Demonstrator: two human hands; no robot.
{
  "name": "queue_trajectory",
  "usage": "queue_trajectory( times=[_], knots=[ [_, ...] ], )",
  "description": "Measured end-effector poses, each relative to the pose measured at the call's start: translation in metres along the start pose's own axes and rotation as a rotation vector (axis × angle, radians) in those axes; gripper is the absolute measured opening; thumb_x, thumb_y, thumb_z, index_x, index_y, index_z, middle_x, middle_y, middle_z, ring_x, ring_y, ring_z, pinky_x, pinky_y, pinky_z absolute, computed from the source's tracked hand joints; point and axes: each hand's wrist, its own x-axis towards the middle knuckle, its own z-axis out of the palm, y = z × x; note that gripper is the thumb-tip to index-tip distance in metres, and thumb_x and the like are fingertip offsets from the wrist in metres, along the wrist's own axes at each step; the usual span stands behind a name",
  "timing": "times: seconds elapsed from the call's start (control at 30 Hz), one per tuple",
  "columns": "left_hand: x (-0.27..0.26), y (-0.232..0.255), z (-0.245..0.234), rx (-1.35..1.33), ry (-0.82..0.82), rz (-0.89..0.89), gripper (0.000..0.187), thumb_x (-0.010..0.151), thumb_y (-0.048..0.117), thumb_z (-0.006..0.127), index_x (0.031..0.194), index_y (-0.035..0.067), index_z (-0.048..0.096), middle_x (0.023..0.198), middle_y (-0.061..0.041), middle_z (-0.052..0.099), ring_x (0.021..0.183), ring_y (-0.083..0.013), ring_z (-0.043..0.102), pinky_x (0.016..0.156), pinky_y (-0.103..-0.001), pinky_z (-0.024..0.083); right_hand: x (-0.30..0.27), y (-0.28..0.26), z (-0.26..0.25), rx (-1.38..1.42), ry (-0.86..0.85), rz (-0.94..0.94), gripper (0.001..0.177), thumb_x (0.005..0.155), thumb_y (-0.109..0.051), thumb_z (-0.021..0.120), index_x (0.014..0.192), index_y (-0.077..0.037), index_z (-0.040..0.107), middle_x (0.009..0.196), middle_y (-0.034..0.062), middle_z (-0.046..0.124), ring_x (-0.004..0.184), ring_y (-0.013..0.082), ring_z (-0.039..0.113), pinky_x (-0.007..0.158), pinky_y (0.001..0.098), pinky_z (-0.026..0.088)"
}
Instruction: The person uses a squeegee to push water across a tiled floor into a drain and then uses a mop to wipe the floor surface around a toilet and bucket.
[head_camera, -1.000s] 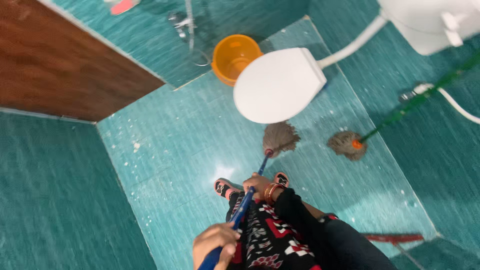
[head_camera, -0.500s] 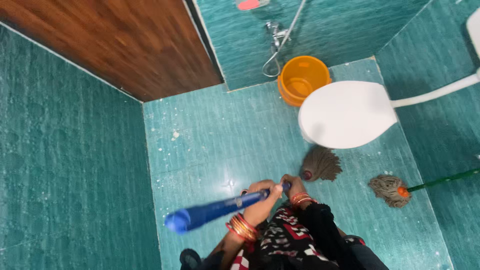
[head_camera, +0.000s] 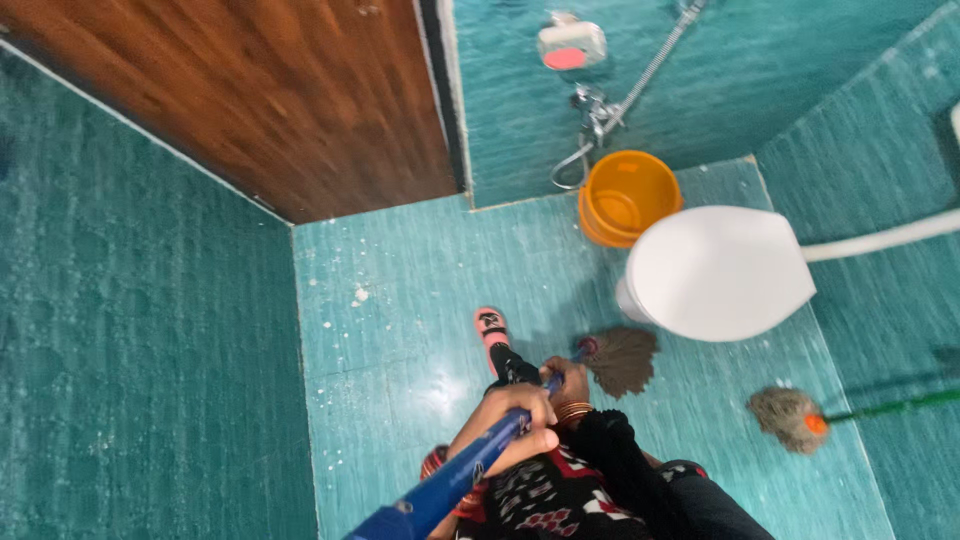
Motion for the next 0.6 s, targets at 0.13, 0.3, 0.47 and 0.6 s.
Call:
queue_trajectory(
  times=[0.13,0.3,0.47,0.6],
  knots=[
    [-0.001,0.000,-0.036,-0.089,0.202,-0.025,0.032,0.088,0.012,0.078,0.070,0.005,0.052,0.080,-0.010,0.064,0.091,-0.0261,0.071,0.090,-0.041,0.055,0.040,-0.012,0.039,-0.031,-0.060,0.018,0.006,0.080,-0.014,0.073,0.077,-0.008,0.072,0.071,0.0129,0.070,0.070,0.0341,0.064,0.072,0.0461,0.047],
    [0.031,0.010,-0.101,0.064,0.189,0.006,0.031,0.091,0.014,0.077,0.074,0.005,0.052,0.079,-0.008,0.069,0.101,-0.0285,0.075,0.110,-0.045,0.051,0.111,-0.029,0.074,-0.025,0.043,-0.130,0.006,0.078,-0.011,0.077,0.082,-0.011,0.073,0.078,0.0109,0.072,0.077,0.0357,0.063,0.074,0.0467,0.047],
    [0.082,0.032,-0.144,0.273,0.215,-0.063,0.032,0.086,0.013,0.079,0.069,0.006,0.052,0.080,-0.006,0.073,0.108,-0.0288,0.076,0.106,-0.046,0.054,0.194,-0.039,0.117,0.105,0.096,-0.184,0.006,0.080,-0.012,0.077,0.083,-0.012,0.071,0.084,0.0072,0.073,0.081,0.0316,0.064,0.080,0.0432,0.047],
    [0.089,0.045,-0.187,0.260,0.339,-0.107,0.027,0.084,0.010,0.079,0.070,0.004,0.056,0.081,-0.007,0.071,0.103,-0.0297,0.076,0.105,-0.046,0.056,0.239,-0.057,0.163,0.132,-0.044,-0.288,0.006,0.082,-0.014,0.077,0.083,-0.012,0.071,0.081,0.0060,0.071,0.083,0.0297,0.063,0.085,0.0445,0.045]
  ],
)
